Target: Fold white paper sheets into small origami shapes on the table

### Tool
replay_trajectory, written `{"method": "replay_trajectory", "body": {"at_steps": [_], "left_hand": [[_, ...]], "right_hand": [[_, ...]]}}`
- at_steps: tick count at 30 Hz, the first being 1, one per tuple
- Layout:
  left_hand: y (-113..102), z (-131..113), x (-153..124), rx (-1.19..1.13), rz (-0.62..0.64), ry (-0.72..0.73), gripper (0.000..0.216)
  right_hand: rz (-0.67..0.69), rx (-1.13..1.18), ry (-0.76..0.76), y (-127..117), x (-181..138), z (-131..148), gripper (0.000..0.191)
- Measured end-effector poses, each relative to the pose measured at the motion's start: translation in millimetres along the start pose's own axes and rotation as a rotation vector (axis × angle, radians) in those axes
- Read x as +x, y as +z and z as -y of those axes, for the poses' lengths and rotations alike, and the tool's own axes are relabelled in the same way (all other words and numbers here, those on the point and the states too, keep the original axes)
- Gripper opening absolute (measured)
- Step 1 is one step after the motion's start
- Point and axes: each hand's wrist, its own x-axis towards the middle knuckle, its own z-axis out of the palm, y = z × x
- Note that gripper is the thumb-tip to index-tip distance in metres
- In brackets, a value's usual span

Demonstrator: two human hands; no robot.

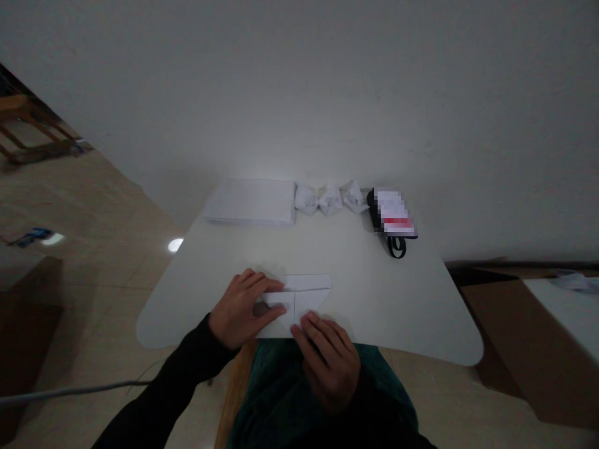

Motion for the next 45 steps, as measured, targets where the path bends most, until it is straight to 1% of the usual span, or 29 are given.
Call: {"method": "replay_trajectory", "body": {"at_steps": [3, 7, 10, 14, 17, 23, 30, 36, 42, 45], "left_hand": [[4, 1, 5, -0.051, 0.073, -0.054, 0.028], [7, -3, 10, -0.065, 0.079, -0.125, 0.031], [7, -5, 13, -0.059, 0.089, -0.147, 0.028], [9, -7, 15, -0.032, 0.070, -0.194, 0.025], [9, -7, 14, -0.024, 0.059, -0.181, 0.025], [5, -3, 15, -0.065, 0.131, -0.109, 0.029], [9, -3, 15, -0.094, 0.084, -0.149, 0.027], [6, -7, 17, -0.101, 0.076, -0.172, 0.024], [7, -7, 15, -0.113, 0.069, -0.195, 0.025], [8, -6, 14, -0.133, 0.052, -0.210, 0.025]], "right_hand": [[0.011, 0.018, 0.004, 0, 0, 0, 0.032], [0.013, 0.024, 0.018, 1, -1, 0, 0.032], [0.026, 0.021, 0.000, 2, -4, -1, 0.033], [0.057, 0.008, -0.013, 4, -7, -2, 0.038], [0.043, -0.008, -0.002, 5, -7, 0, 0.039], [0.003, -0.026, 0.010, 5, -7, 2, 0.034], [-0.027, -0.036, 0.034, 7, -8, 4, 0.034], [0.005, -0.032, 0.014, 4, -6, 3, 0.034], [-0.045, -0.048, 0.033, 10, -9, 4, 0.033], [-0.087, -0.050, 0.071, 14, -11, 5, 0.031]]}}
